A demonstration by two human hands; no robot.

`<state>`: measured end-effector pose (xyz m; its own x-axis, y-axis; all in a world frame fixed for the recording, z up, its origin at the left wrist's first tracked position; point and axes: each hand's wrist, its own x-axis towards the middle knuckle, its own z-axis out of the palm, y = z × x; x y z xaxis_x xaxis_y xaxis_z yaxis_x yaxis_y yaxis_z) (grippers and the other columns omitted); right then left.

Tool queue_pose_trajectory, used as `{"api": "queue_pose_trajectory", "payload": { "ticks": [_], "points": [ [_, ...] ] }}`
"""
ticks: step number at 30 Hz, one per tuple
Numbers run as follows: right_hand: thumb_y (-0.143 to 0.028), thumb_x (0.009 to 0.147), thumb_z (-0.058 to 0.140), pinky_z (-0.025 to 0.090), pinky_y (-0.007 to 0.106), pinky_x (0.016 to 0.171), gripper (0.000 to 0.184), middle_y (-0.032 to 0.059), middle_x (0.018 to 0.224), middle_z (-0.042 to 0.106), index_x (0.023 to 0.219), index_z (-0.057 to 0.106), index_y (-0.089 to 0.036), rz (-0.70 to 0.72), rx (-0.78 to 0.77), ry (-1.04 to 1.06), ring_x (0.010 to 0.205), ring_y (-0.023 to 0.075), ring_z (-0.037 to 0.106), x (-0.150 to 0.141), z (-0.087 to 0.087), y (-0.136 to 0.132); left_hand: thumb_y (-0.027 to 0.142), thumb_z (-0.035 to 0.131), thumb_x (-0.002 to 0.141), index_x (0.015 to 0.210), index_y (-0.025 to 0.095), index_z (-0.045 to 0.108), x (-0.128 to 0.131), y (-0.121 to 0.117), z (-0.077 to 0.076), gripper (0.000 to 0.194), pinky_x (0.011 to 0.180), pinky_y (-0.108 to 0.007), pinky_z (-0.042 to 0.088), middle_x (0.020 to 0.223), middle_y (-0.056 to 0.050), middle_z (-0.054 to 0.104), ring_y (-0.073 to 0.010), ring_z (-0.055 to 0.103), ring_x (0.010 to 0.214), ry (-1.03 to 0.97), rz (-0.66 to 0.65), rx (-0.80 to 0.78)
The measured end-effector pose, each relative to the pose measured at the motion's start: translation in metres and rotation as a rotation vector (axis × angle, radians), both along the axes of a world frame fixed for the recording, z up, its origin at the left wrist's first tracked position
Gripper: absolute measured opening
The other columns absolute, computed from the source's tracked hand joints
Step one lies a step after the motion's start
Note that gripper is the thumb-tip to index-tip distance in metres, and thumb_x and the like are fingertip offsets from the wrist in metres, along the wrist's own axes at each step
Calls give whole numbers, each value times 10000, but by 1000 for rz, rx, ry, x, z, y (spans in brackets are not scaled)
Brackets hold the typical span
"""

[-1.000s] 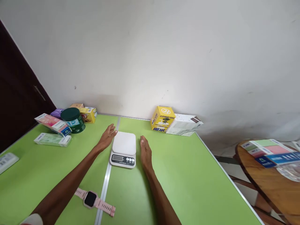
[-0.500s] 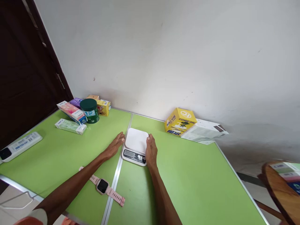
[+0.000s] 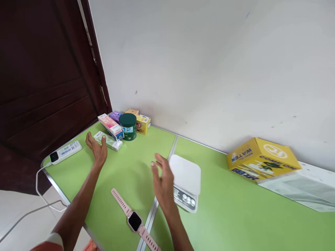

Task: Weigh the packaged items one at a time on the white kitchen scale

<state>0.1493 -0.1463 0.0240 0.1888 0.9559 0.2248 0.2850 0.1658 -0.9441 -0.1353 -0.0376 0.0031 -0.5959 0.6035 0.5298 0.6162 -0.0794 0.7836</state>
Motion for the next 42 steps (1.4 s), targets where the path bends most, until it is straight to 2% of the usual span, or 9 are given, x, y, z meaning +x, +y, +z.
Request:
{"api": "queue_pose_trajectory", "payload": {
  "ticks": [5,10,15,20,24,29,32,35,42],
  "points": [
    [-603,956,625,499,563,1140,816,207,1659,439,1589,429,-126,348,-141,10,1478,395,504,-88,-27,68,420,517,1020,1569,41,343,-52,40,-23,690,1299,-555,253,1606,-311,403,-381,347,1567,-158,-14,-273],
    [-368,906,723,391,502,1243,778,193,1583,519,1585,443,-112,323,-117,-88,1491,375,476,-153,-53,114,381,616,946,1459,113,500,-67,47,-35,590,1264,-530,335,1472,-236,564,-351,499,1453,-111,-80,-293],
    [-221,916,608,337,553,1270,735,181,1578,505,1599,373,-88,273,-62,-163,1490,363,443,-162,-71,109,400,622,928,1321,149,593,-62,21,-42,468,1195,-532,412,1314,-186,638,-331,567,1329,17,-70,-290],
    [-167,881,589,394,602,1233,668,167,1462,594,1541,480,-166,246,-49,-182,1370,384,565,-126,-75,74,466,571,933,1216,161,667,-39,-26,-39,427,1118,-542,488,1237,-180,691,-346,628,1224,-8,-121,-290],
    [-220,901,627,428,614,1219,673,139,1475,608,1558,483,-240,197,21,-194,1386,371,569,-72,-61,36,581,562,940,1267,176,679,0,-58,-20,534,992,-525,574,1262,-170,704,-335,687,1118,-167,-225,-296],
    [-374,973,624,478,604,1174,628,101,1565,576,1580,484,-302,-23,35,-142,1366,339,611,34,-27,-14,579,639,930,1377,200,639,86,-82,3,586,1020,-468,575,1349,-149,681,-294,693,1161,-226,-587,-251],
    [-421,928,685,502,554,1155,650,83,1567,585,1549,527,-317,-135,26,-95,1314,321,652,96,-15,-37,527,655,937,1407,225,626,139,-85,1,558,1029,-462,571,1360,-136,669,-284,689,1174,-221,-795,-245],
    [-428,881,711,506,541,1148,682,87,1570,585,1533,550,-306,-217,-19,-19,1308,324,660,136,-19,-48,508,661,937,1401,237,634,178,-80,-5,538,1010,-471,577,1361,-134,655,-277,695,1133,-176,-922,-261],
    [-515,786,804,467,562,1186,785,130,1554,596,1495,586,-257,-251,-4,218,1357,341,635,154,-51,-38,529,633,950,1381,222,637,200,-56,-13,529,1033,-484,564,1333,-138,664,-283,676,1188,-109,-998,-251]
  ]
}}
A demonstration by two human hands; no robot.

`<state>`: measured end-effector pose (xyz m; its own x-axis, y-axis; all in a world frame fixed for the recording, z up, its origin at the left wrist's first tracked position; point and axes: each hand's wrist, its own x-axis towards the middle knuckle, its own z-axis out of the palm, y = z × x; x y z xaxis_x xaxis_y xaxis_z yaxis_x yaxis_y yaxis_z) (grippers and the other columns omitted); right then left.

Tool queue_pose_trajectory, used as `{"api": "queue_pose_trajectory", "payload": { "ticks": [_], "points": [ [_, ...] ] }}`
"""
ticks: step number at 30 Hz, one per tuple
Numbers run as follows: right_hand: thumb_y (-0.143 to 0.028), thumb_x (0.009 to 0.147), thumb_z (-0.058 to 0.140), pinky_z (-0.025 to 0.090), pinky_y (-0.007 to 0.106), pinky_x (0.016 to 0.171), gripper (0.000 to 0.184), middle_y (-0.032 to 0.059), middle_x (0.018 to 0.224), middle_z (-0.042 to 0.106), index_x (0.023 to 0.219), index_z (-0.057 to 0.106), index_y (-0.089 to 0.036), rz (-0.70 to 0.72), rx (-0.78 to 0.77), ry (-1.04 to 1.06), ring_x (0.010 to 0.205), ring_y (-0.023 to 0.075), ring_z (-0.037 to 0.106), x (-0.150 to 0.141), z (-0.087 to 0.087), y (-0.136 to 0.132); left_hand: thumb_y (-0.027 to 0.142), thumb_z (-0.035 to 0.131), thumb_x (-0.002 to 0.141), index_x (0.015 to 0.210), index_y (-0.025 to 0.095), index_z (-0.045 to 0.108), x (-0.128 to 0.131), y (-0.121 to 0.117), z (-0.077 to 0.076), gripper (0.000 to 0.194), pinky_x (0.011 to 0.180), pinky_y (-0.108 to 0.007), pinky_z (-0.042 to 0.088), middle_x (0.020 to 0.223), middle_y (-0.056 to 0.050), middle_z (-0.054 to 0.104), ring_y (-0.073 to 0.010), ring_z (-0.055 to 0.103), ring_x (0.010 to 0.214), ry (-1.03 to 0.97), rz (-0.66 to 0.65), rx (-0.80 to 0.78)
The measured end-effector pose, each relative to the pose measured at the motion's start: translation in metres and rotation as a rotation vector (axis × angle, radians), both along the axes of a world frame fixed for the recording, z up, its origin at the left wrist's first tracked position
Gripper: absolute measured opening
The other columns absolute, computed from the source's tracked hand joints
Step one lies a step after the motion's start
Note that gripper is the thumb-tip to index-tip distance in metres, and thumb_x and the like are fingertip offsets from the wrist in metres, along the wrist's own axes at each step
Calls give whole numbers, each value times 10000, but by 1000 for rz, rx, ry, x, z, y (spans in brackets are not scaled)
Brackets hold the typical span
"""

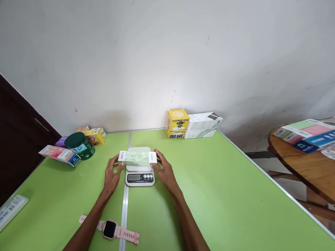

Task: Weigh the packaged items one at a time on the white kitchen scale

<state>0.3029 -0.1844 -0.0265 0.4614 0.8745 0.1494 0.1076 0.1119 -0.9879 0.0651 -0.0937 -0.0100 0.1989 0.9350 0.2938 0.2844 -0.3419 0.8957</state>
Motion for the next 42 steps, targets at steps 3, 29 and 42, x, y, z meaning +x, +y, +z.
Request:
{"api": "queue_pose_trajectory", "payload": {
  "ticks": [3,29,42],
  "points": [
    [-604,812,805,441,578,1207,821,143,1602,542,1520,558,-270,-32,43,112,1461,346,542,3,-9,1,594,590,972,1431,200,585,-9,9,-7,605,1085,-497,537,1356,-160,672,-289,670,1230,-26,20,-33],
    [-795,917,568,542,540,1071,744,171,1317,739,1314,698,-179,-315,-17,54,1155,341,725,-2,-8,-5,676,503,1001,1395,172,607,-29,27,-27,648,1126,-508,527,1358,-181,705,-290,722,1200,-45,-29,-196],
    [-636,907,649,614,485,933,572,138,1280,753,1305,739,-236,-296,123,-177,1104,304,721,-16,-7,2,554,659,945,1631,260,362,-11,31,-6,803,1202,-502,465,1673,-162,431,-307,578,1420,100,-232,-55]
  ]
}}
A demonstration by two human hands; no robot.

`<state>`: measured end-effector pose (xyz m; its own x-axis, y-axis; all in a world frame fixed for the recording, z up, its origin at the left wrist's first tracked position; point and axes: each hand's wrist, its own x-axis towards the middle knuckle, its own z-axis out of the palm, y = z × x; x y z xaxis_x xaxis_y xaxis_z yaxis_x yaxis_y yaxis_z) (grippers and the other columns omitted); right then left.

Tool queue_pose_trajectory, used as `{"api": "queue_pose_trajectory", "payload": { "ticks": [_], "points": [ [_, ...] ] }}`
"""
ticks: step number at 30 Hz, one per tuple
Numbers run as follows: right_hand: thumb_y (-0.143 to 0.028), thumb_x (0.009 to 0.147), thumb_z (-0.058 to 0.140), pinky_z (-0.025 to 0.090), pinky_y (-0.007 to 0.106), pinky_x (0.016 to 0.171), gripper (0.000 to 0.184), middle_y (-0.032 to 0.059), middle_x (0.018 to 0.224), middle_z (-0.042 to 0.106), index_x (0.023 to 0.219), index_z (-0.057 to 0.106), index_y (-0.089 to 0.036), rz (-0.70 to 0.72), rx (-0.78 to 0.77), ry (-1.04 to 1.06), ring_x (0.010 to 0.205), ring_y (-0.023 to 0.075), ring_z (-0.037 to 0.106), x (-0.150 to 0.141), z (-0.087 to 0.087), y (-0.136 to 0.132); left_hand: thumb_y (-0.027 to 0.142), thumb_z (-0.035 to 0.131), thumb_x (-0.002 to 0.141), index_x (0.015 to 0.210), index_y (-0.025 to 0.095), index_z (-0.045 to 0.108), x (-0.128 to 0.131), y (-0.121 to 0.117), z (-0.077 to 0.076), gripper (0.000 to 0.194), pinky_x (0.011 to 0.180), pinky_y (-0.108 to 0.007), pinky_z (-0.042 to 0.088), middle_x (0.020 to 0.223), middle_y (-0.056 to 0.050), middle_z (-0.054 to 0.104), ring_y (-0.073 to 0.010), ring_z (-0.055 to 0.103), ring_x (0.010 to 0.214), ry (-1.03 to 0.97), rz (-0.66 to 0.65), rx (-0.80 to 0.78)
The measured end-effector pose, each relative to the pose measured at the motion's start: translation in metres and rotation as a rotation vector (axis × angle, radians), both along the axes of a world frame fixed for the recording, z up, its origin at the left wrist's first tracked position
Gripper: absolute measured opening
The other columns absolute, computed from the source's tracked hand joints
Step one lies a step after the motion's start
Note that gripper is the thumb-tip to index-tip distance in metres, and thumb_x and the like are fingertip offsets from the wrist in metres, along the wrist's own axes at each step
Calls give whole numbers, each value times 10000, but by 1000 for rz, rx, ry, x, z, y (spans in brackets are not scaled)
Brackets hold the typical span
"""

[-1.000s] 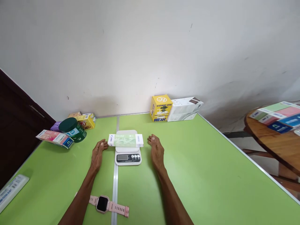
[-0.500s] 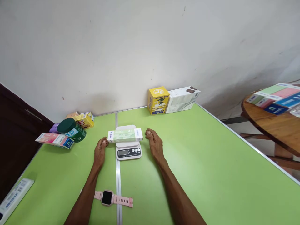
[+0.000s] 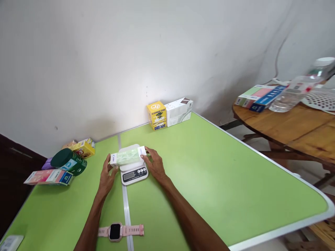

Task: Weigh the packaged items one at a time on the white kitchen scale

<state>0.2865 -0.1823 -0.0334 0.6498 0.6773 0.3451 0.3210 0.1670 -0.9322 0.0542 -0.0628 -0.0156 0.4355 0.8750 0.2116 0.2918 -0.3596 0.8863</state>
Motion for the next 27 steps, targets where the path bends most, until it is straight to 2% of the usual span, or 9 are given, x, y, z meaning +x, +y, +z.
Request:
{"api": "queue_pose_trajectory", "payload": {
  "ticks": [5,7,9,11,14,17,22,24,27],
  "points": [
    [-572,914,658,605,466,958,541,116,1323,753,1328,733,-232,-28,48,151,1097,292,732,6,9,-7,459,702,909,1529,270,503,11,9,26,678,990,-476,604,1501,-151,581,-271,731,1110,39,-42,150],
    [-589,910,659,585,473,1000,557,116,1342,746,1320,736,-220,-95,79,200,1122,299,726,23,12,-14,438,719,905,1493,268,535,33,3,38,639,932,-459,619,1425,-142,618,-265,738,1050,62,-92,209],
    [-629,894,653,574,477,1009,600,131,1323,752,1295,743,-191,-200,90,213,1109,309,724,50,12,-23,411,728,907,1451,257,558,67,-6,43,590,907,-448,616,1366,-137,637,-262,736,1017,96,-158,230],
    [-665,883,627,574,479,978,657,153,1253,769,1280,740,-155,-318,60,184,1050,314,724,82,8,-34,352,726,909,1390,243,574,109,-14,40,516,916,-441,600,1332,-133,637,-260,728,1011,133,-248,231],
    [-711,876,552,561,505,952,733,169,1123,779,1275,727,-121,-479,-58,98,960,321,709,130,-4,-49,231,735,870,1259,211,578,174,-21,25,420,909,-417,576,1262,-128,631,-259,706,1011,215,-392,214],
    [-744,871,480,522,543,1023,801,192,1167,762,1317,696,-115,-571,-146,20,1044,351,694,166,-19,-54,193,746,845,1144,201,549,225,-21,12,358,919,-404,546,1189,-112,630,-256,678,1015,337,-430,223],
    [-685,899,466,398,559,1193,910,274,1538,541,1535,470,-34,-632,-241,-146,1425,401,500,193,-38,-36,190,723,862,1156,215,516,270,-11,5,361,1003,-410,496,1242,-114,623,-280,621,1173,402,-383,256],
    [-645,911,492,379,571,1206,938,297,1595,461,1584,370,-3,-646,-295,-197,1476,419,436,194,-44,-27,187,727,857,1187,217,511,282,-6,5,395,1037,-415,481,1272,-120,620,-286,609,1217,397,-361,248],
    [-536,945,514,395,576,1192,852,300,1579,480,1596,341,-13,-591,-361,-266,1460,418,457,191,-50,-15,184,715,867,1234,213,510,296,-1,4,421,1074,-423,468,1323,-141,610,-297,598,1271,390,-324,235]
  ]
}}
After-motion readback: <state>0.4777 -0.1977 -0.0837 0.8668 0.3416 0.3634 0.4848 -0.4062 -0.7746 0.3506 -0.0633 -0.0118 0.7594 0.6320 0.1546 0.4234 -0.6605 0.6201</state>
